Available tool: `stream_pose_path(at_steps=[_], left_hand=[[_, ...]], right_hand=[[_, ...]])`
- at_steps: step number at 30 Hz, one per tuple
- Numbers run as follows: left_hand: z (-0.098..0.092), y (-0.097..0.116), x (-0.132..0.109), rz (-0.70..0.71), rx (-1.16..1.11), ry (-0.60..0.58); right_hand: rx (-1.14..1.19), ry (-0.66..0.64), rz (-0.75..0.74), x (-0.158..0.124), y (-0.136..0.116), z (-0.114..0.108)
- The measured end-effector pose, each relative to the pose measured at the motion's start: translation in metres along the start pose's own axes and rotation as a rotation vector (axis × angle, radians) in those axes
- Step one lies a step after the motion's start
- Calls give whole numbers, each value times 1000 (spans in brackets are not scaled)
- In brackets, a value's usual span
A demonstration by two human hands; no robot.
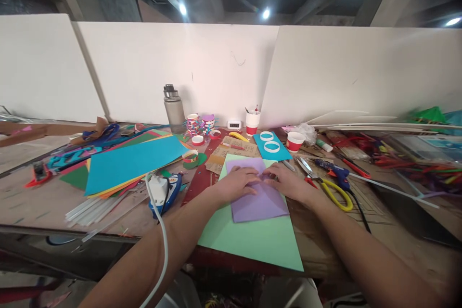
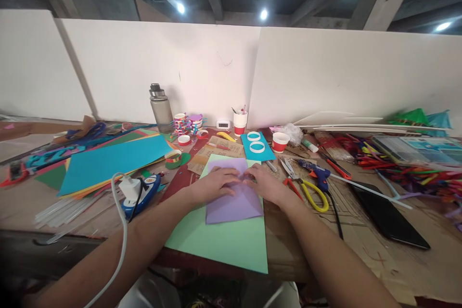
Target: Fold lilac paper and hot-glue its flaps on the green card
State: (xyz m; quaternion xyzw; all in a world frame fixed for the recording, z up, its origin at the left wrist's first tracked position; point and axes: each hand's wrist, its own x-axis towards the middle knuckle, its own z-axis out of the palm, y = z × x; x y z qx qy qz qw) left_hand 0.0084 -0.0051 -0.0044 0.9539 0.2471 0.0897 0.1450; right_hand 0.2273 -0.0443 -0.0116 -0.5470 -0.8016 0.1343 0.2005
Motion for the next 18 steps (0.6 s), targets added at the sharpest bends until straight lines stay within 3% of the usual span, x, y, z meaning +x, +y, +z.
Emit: stream_pose_path(at_steps=[6, 10, 14, 18], left_hand=[[0, -2, 1, -27, -5, 30], [-2, 1, -1, -31, -26, 65], [1, 4, -3, -158, 21, 90], [5, 2, -3, -196, 111, -31]], right_hand=[[-101, 115, 46, 4, 2, 5], [-123, 22, -11, 3, 1, 2], [-120, -23, -14, 3, -1, -2], [-106, -40, 9, 3, -4, -5]])
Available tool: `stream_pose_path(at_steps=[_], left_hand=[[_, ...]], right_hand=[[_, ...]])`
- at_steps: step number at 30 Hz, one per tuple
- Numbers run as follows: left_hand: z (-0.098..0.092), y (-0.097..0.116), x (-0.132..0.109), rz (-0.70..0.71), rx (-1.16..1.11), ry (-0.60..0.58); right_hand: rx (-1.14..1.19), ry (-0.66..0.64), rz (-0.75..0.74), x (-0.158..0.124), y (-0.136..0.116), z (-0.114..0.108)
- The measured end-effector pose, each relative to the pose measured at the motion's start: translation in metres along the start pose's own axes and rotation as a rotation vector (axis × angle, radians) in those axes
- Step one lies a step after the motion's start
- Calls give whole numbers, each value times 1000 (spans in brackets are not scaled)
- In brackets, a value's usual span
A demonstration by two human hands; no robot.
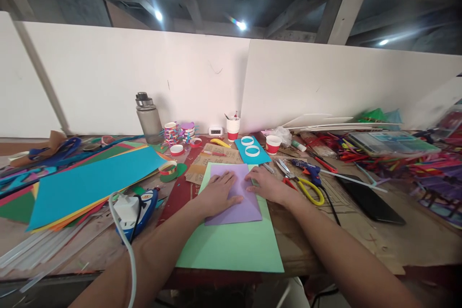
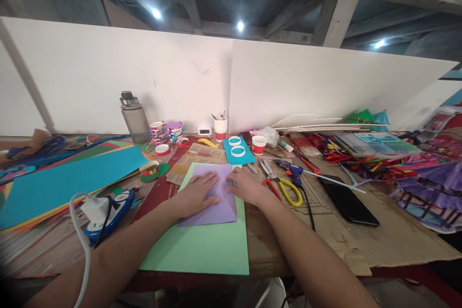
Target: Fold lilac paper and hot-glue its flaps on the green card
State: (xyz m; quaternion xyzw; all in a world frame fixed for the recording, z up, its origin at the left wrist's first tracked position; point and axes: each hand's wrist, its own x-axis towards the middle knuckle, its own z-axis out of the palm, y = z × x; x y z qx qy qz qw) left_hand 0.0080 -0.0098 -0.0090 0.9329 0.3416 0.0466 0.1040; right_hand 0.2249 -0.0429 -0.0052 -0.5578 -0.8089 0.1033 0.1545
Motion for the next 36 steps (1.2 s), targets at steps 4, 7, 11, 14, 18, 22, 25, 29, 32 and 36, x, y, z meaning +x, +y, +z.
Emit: stream_pose_path(at_steps=[4, 7, 11, 14, 18, 22, 25, 29, 32, 36], left_hand=[[2, -1, 0, -1, 34, -48], [2, -1, 0, -11, 47, -48], [3, 0, 0, -8, 89, -58], [3, 1, 1, -10, 126, -75], [3, 1, 2, 2, 140, -62], [5, 0, 3, 4, 146, -64], [5, 0, 3, -1, 153, -56], [5, 0, 4, 8, 139, -20], [5, 1, 3, 5, 135, -23], [4, 1, 3, 4, 126, -43]], right_hand=[[-66, 50, 28, -1, -6, 0], [-127, 19, 20, -2, -9, 2], [-140, -179, 102, -3, -7, 6], [-140, -232, 153, -3, -5, 6], [-153, -253, 180, -3, -6, 3], [-166, -236, 186, 0, -7, 3], [-188, -202, 194, 6, -8, 5], [-235, -165, 192, 8, -9, 9], [-255, -150, 190, 2, -10, 10], [-285, -135, 170, -1, -12, 8]])
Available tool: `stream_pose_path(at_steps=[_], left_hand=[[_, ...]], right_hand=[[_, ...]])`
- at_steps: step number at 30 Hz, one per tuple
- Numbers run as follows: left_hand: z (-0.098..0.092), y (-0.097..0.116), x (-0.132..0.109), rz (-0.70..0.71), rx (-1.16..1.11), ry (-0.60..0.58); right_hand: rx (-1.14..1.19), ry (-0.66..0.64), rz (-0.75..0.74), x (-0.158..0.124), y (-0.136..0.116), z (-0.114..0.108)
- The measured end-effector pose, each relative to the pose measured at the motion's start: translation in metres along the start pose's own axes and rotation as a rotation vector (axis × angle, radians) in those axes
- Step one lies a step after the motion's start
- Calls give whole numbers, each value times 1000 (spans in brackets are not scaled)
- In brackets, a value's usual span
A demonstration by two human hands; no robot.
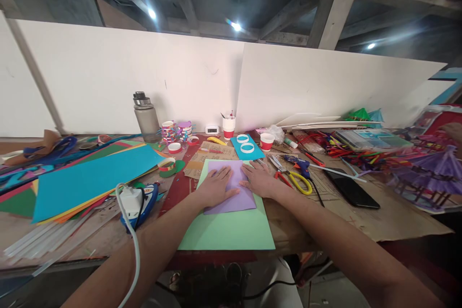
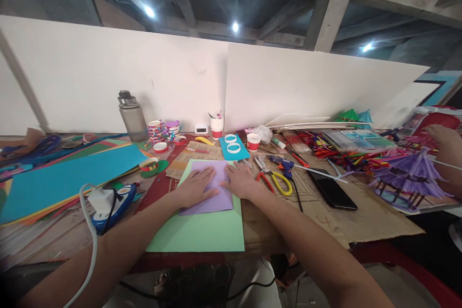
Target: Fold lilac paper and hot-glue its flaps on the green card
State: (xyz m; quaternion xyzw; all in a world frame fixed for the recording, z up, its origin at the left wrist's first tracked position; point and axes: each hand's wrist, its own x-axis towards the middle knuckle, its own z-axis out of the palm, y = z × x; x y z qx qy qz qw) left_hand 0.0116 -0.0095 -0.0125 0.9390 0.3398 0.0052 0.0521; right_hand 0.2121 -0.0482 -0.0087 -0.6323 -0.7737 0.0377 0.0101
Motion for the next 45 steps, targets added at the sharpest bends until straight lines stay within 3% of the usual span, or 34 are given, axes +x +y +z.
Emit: stream_pose_path(at_steps=[9, 26, 32, 35, 39, 42, 45], left_hand=[[1, -1, 1, -6, -10, 29], [-6, 1, 1, -32, 12, -42], [-10, -8, -2, -79, -13, -71], [-10, -13, -3, -77, -29, -48], [-10, -15, 0, -55, -44, 65], [-10, -17, 5, -83, -124, 234], [-5, -20, 8, -132, -80, 261]], right_hand=[[-80, 21, -13, 14, -10, -9], [-30, 49, -80, -63, -24, -2], [16, 112, -134, -85, -42, -23], [70, 175, -178, -75, -44, -40], [185, 272, -206, -36, -35, -47], [194, 371, -199, -7, -26, -32], [142, 197, -172, 9, -20, -7]])
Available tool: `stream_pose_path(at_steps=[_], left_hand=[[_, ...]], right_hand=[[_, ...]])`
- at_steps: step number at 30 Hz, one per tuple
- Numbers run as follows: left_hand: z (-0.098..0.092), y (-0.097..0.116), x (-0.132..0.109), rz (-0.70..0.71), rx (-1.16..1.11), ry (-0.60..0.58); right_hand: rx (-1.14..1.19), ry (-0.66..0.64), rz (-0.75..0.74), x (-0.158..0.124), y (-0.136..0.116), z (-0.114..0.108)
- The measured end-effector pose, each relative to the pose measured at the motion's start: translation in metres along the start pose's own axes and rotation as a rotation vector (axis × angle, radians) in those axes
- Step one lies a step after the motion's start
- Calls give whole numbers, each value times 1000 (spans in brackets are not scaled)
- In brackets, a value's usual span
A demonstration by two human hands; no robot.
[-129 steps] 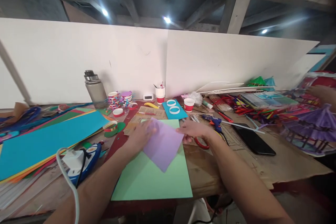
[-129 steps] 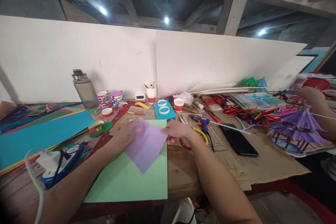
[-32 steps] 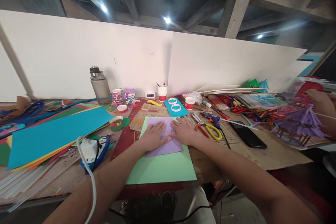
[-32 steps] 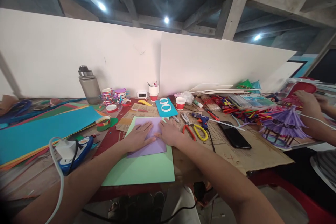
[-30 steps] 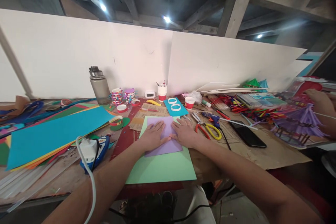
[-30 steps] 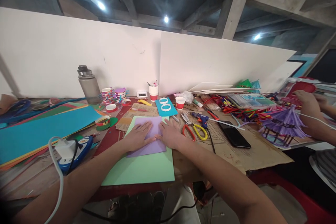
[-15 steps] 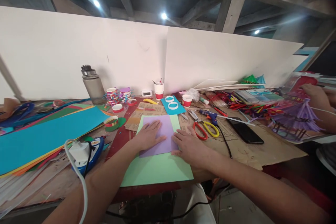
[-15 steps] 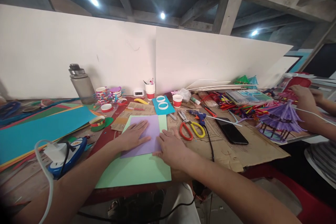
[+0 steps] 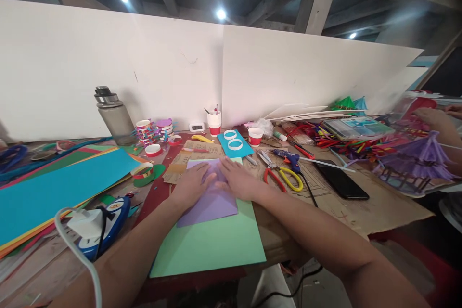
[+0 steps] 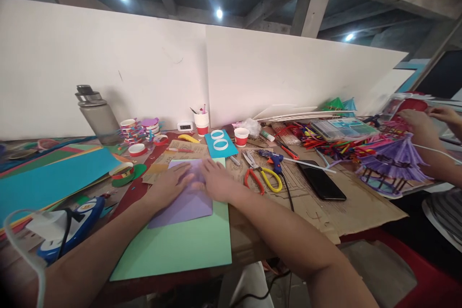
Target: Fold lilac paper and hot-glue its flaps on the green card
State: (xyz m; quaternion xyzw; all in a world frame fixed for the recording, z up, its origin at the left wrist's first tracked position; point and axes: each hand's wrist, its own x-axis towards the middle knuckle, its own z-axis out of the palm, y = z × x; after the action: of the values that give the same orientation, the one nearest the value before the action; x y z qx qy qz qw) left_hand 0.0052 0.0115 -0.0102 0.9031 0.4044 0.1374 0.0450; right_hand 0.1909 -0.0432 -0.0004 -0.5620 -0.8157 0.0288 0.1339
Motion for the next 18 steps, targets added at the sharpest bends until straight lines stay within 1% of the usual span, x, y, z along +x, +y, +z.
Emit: stream_pose_path(at_steps=[2, 3, 5, 7, 12, 18], left_hand=[[7, -3, 0, 8, 100, -68], [10, -4, -1, 17, 137, -102], [13, -4, -2, 17, 171, -127], [14, -4, -2, 6, 182, -126], [7, 0, -1, 1, 203, -136], [4, 2, -1, -19, 179, -150]], right_hand=[[-5, -110, 21, 0, 3, 14], [-1, -133, 22, -1, 4, 18], [12, -132, 10, -2, 5, 23], [23, -117, 7, -2, 6, 23], [32, -92, 13, 0, 7, 22], [36, -119, 2, 0, 8, 20]])
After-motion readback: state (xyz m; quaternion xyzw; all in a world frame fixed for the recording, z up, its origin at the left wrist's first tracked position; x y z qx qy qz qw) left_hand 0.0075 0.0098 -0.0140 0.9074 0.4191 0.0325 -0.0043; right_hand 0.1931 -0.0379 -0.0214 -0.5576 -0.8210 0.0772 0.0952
